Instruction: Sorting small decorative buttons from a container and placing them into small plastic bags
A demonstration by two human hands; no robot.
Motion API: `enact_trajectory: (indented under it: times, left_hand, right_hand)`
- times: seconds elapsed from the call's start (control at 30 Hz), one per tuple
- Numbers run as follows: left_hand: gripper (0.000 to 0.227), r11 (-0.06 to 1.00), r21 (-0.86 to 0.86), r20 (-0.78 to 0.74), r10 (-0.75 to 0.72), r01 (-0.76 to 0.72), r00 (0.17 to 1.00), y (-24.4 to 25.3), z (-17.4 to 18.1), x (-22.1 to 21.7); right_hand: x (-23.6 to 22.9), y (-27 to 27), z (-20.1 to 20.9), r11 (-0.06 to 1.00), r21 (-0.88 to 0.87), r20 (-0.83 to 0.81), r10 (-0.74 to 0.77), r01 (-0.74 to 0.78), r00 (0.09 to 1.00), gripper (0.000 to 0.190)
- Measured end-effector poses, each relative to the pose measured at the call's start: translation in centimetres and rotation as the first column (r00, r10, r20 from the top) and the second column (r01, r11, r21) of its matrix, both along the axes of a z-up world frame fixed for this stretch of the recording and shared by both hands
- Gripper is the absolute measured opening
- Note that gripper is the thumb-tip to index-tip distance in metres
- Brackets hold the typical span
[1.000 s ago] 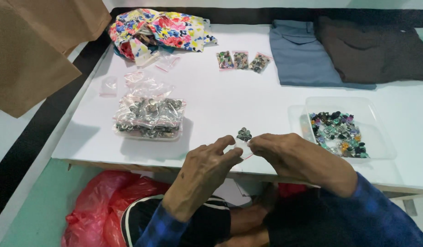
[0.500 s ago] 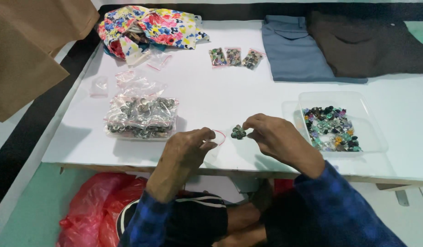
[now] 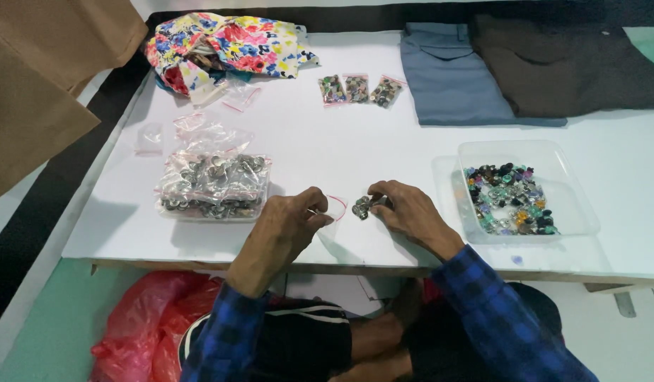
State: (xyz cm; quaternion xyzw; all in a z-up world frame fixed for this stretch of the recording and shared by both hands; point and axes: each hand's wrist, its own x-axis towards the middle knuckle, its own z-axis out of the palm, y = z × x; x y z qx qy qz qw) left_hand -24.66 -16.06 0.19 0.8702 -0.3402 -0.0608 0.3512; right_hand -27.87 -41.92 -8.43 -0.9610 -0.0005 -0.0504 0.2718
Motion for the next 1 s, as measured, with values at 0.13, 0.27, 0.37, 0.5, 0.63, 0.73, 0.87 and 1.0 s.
enact_trajectory:
  times: [0.13,0.27,0.37,0.5,0.63,0.73,0.87,1.0]
  left_hand:
    - [0.018,1.0,0.018,-0.019,0.013,-0.013,1.0,-0.4,-0.2,0.5]
    - [0.01,0.999,0.036,-0.055,0.01,-0.008,0.998,-0.8,0.0,1.1]
    - [0.009,0.999,0.045,-0.044,-0.012,0.014,0.999,-1.0,-0.3,1.7]
    - [0.011,0.997,0.064,-0.041,-0.032,0.035,0.999,-1.4,-0.4,2.0]
    - [0.009,0.996,0.087,-0.006,-0.028,0.028,1.0,-1.5,-0.4,2.6]
    - [0.009,0.996,0.068,-0.004,-0.063,0.063,0.998,-1.8,0.3,2.4]
    - [0.011,0.997,0.051,-0.035,-0.051,0.053,0.998,-2.1,0.8,2.1]
    - [0.007,0.997,0.03,-0.064,-0.064,0.066,0.996,-2.0,0.4,2.0]
  right_hand:
    - [0.1,-0.3,-0.8,1.0,-0.015,0.002,-0.009,0.009,1.0,0.022]
    - [-0.6,-0.5,-0.8,0.997,0.067,0.098,-0.046,0.039,0.994,0.019]
    - [-0.7,-0.8,-1.4,0.987,0.131,0.134,-0.106,0.088,0.985,0.017]
    - [-1.2,-0.8,-0.9,0.92,0.359,0.117,-0.211,0.156,0.971,0.018]
    - [-2.8,2.1,4.7,0.828,0.554,0.13,-0.196,0.092,0.972,0.018]
    - [-3.0,3.9,8.4,0.85,0.526,0.176,-0.109,0.0,0.978,0.019]
    - [-1.2,4.9,10.1,0.961,0.24,0.136,0.106,-0.136,0.985,0.02]
    - [-0.5,6.0,11.2,0.975,0.093,0.017,0.2,-0.201,0.98,0.015]
